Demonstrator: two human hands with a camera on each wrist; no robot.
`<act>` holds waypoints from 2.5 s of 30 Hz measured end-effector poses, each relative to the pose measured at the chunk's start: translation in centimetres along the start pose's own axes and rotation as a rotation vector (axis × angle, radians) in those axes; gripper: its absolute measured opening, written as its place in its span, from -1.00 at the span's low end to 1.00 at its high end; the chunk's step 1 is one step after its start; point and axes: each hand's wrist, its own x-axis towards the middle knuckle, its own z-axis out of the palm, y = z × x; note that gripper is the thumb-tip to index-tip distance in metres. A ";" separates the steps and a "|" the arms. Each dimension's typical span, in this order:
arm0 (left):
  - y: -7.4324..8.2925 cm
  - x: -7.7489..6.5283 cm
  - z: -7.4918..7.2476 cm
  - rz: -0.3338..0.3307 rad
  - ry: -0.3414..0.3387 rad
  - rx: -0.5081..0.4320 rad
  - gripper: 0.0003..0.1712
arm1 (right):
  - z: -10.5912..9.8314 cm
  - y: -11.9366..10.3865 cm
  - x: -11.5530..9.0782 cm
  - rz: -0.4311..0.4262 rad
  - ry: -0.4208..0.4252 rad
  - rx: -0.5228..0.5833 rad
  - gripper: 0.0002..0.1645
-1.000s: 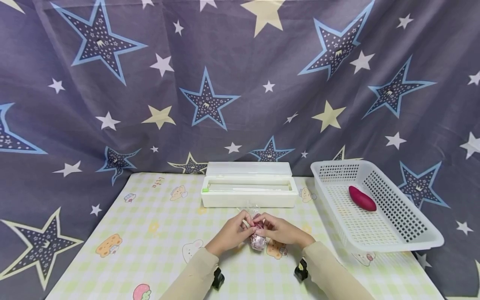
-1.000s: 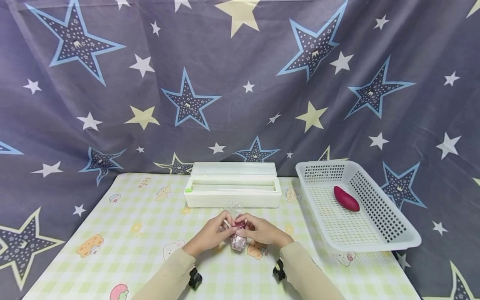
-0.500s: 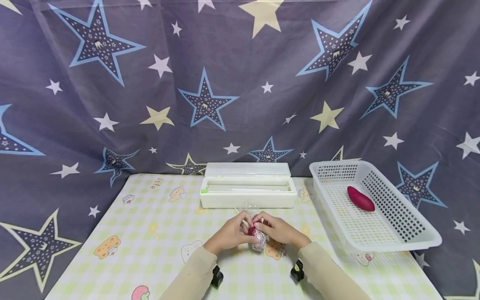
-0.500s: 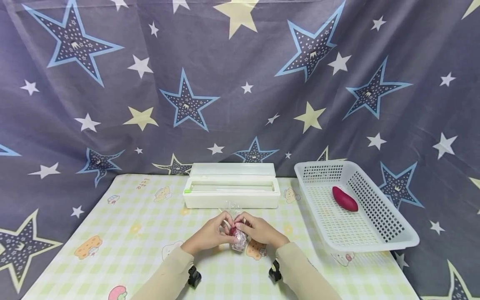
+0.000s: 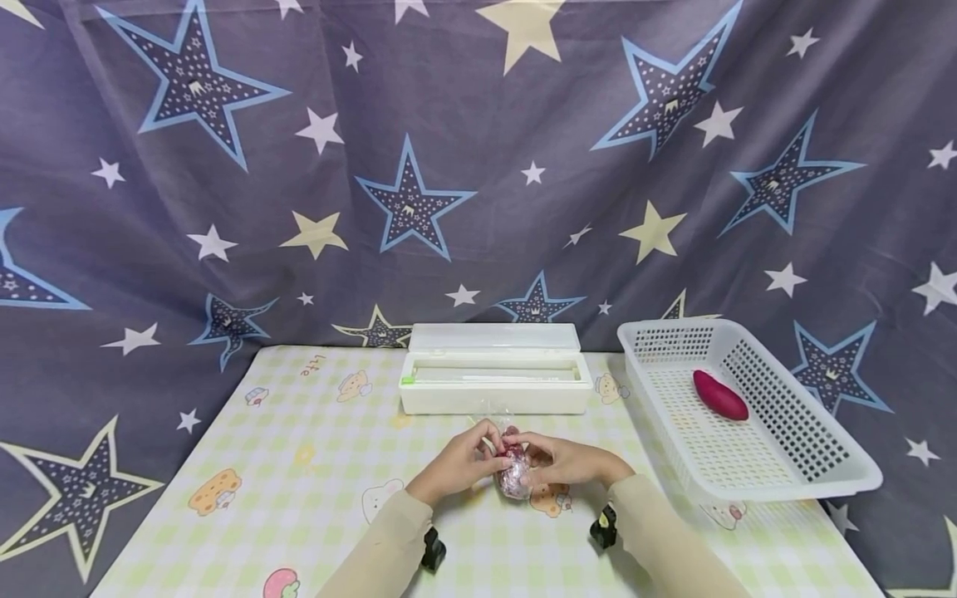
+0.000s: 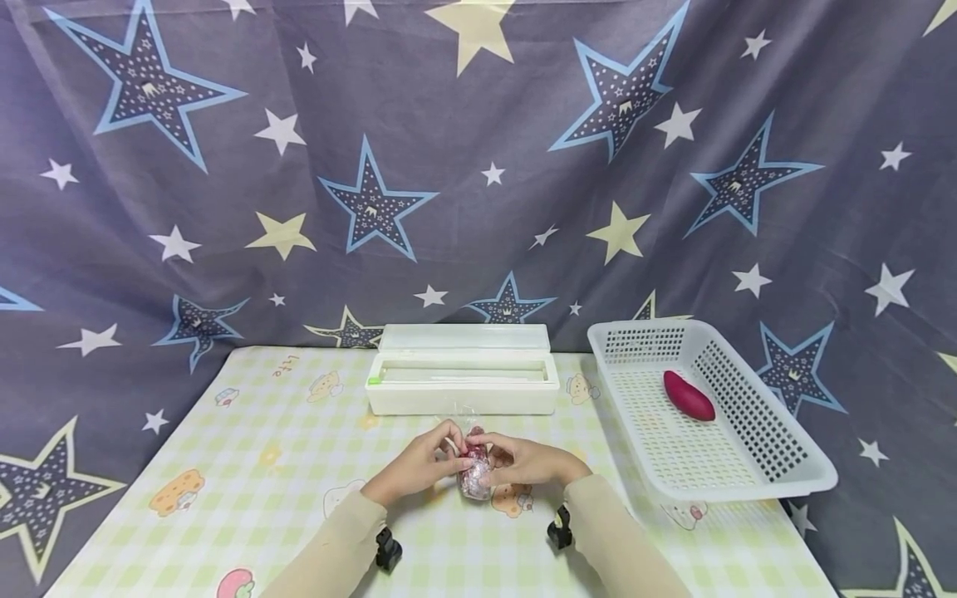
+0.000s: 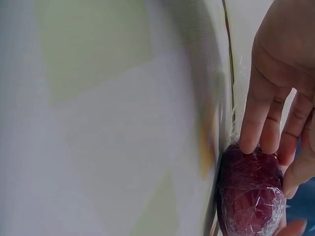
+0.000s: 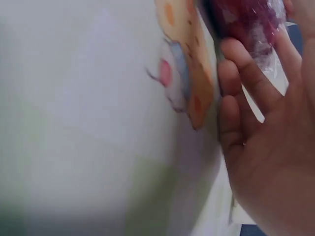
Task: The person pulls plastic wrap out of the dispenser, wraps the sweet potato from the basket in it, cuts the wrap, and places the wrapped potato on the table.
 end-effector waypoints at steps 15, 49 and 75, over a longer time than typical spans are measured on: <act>0.6 0.0 -0.2 -0.192 -0.017 -0.017 -0.54 | 0.3 0.4 -0.2 0.027 0.061 0.058 -0.46; -0.5 3.9 -2.0 -0.377 -0.383 -0.270 -0.41 | 0.4 0.2 0.1 0.007 0.066 0.024 -0.49; -0.1 2.1 -1.0 -0.335 -0.262 -0.157 -0.24 | 0.6 0.8 0.0 -0.035 0.094 0.069 -0.58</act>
